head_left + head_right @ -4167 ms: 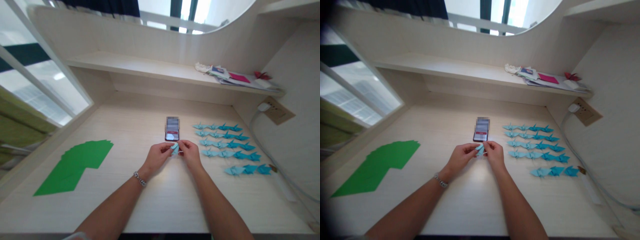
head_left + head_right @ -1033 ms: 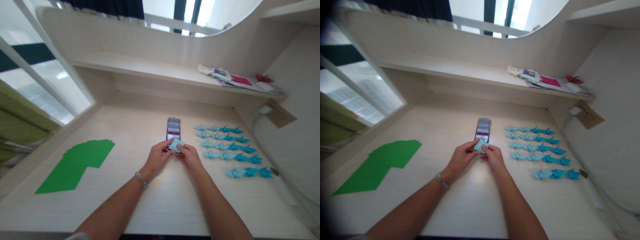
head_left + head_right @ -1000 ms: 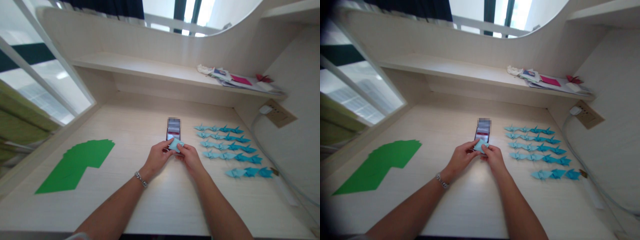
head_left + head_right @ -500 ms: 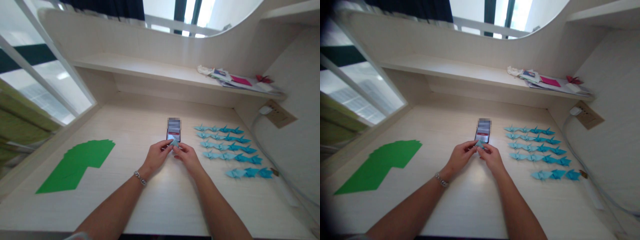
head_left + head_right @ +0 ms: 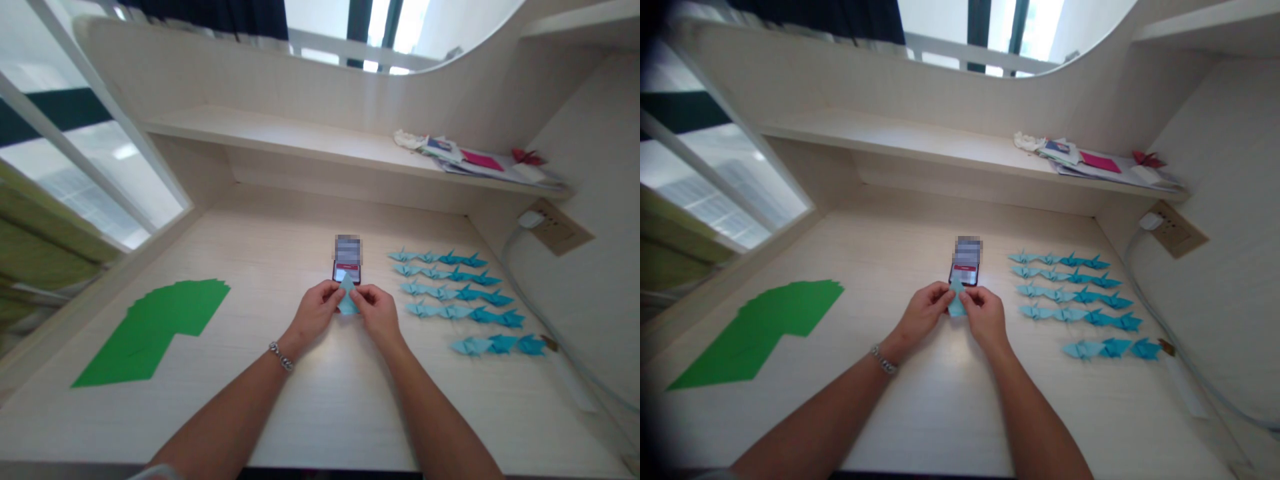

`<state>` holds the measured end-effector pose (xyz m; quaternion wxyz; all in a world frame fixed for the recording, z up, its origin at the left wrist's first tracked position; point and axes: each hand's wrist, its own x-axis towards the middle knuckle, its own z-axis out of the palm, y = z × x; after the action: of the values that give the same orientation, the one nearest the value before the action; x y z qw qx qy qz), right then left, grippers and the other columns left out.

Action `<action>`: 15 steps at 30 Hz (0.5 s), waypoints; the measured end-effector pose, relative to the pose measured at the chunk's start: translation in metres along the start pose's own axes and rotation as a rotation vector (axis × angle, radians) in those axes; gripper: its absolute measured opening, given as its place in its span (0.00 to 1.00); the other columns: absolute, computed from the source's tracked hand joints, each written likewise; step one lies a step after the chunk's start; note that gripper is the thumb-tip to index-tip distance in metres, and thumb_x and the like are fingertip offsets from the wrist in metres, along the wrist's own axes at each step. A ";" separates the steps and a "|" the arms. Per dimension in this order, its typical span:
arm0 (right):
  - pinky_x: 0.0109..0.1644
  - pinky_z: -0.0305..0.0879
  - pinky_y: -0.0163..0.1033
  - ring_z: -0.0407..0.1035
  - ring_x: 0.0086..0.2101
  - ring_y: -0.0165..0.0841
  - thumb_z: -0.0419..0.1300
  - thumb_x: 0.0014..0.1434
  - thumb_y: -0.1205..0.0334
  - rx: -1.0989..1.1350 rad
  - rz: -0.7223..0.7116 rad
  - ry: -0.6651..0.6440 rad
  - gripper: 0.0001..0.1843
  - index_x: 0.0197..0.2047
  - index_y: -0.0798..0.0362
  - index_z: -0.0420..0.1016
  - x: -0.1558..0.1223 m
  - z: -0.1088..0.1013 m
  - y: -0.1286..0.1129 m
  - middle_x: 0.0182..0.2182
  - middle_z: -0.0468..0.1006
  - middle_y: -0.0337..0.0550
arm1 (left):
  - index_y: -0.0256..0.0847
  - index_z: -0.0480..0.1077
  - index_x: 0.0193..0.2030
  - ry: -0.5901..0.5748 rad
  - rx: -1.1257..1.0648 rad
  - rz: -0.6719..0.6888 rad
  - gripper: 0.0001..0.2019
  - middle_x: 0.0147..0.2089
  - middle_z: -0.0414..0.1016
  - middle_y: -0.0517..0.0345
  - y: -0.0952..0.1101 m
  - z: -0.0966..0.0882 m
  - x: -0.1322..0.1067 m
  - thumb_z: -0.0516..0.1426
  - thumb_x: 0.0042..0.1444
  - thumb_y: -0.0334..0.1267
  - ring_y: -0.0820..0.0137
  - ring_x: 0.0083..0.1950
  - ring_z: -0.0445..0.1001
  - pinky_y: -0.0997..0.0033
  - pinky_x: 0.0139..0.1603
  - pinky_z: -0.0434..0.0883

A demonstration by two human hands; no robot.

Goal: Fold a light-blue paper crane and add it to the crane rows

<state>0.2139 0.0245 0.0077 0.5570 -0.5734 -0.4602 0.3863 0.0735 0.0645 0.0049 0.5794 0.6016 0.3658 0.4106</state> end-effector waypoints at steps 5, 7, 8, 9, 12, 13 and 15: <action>0.29 0.68 0.37 0.69 0.27 0.33 0.62 0.50 0.51 0.105 0.092 0.043 0.15 0.33 0.54 0.77 -0.001 0.001 0.001 0.26 0.76 0.41 | 0.37 0.66 0.42 0.045 -0.247 -0.168 0.18 0.31 0.75 0.56 -0.005 0.004 0.001 0.63 0.47 0.44 0.71 0.29 0.73 0.72 0.30 0.72; 0.28 0.69 0.37 0.69 0.26 0.32 0.62 0.49 0.49 0.192 0.157 0.010 0.17 0.34 0.54 0.77 -0.001 0.001 0.001 0.27 0.76 0.40 | 0.37 0.65 0.42 0.083 -0.303 -0.193 0.20 0.29 0.74 0.57 -0.008 0.004 0.002 0.64 0.45 0.43 0.72 0.28 0.73 0.72 0.30 0.71; 0.27 0.69 0.37 0.69 0.26 0.32 0.62 0.49 0.48 0.224 0.181 -0.007 0.17 0.34 0.54 0.77 -0.001 0.000 0.001 0.27 0.76 0.40 | 0.37 0.65 0.41 0.100 -0.323 -0.199 0.20 0.28 0.74 0.58 -0.009 0.004 0.002 0.64 0.44 0.43 0.72 0.28 0.73 0.73 0.30 0.71; 0.28 0.69 0.36 0.69 0.26 0.31 0.62 0.49 0.48 0.253 0.200 -0.025 0.17 0.35 0.54 0.77 -0.001 0.000 0.000 0.27 0.77 0.40 | 0.38 0.64 0.41 0.112 -0.339 -0.203 0.19 0.28 0.74 0.59 -0.009 0.003 0.002 0.64 0.44 0.43 0.72 0.27 0.73 0.73 0.30 0.70; 0.30 0.69 0.36 0.70 0.27 0.31 0.64 0.48 0.50 0.324 0.226 -0.069 0.17 0.35 0.55 0.77 0.000 -0.002 0.000 0.28 0.77 0.40 | 0.38 0.64 0.38 0.113 -0.390 -0.203 0.17 0.27 0.73 0.60 -0.010 0.002 0.003 0.64 0.45 0.42 0.73 0.27 0.72 0.74 0.30 0.69; 0.30 0.69 0.36 0.71 0.27 0.31 0.64 0.47 0.50 0.340 0.230 -0.077 0.17 0.35 0.55 0.77 0.001 -0.002 0.000 0.28 0.78 0.41 | 0.38 0.65 0.37 0.107 -0.406 -0.199 0.16 0.28 0.73 0.60 -0.009 0.002 0.003 0.64 0.45 0.42 0.73 0.28 0.72 0.74 0.30 0.69; 0.32 0.69 0.37 0.71 0.28 0.32 0.64 0.47 0.51 0.335 0.230 -0.075 0.17 0.37 0.54 0.78 0.002 -0.003 0.001 0.30 0.79 0.42 | 0.37 0.66 0.36 0.092 -0.427 -0.186 0.15 0.30 0.73 0.60 -0.008 0.002 0.003 0.63 0.46 0.42 0.74 0.29 0.72 0.74 0.32 0.69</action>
<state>0.2176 0.0257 0.0067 0.5795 -0.5067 -0.3415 0.5393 0.0769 0.0667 -0.0031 0.7116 0.4096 0.3507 0.4503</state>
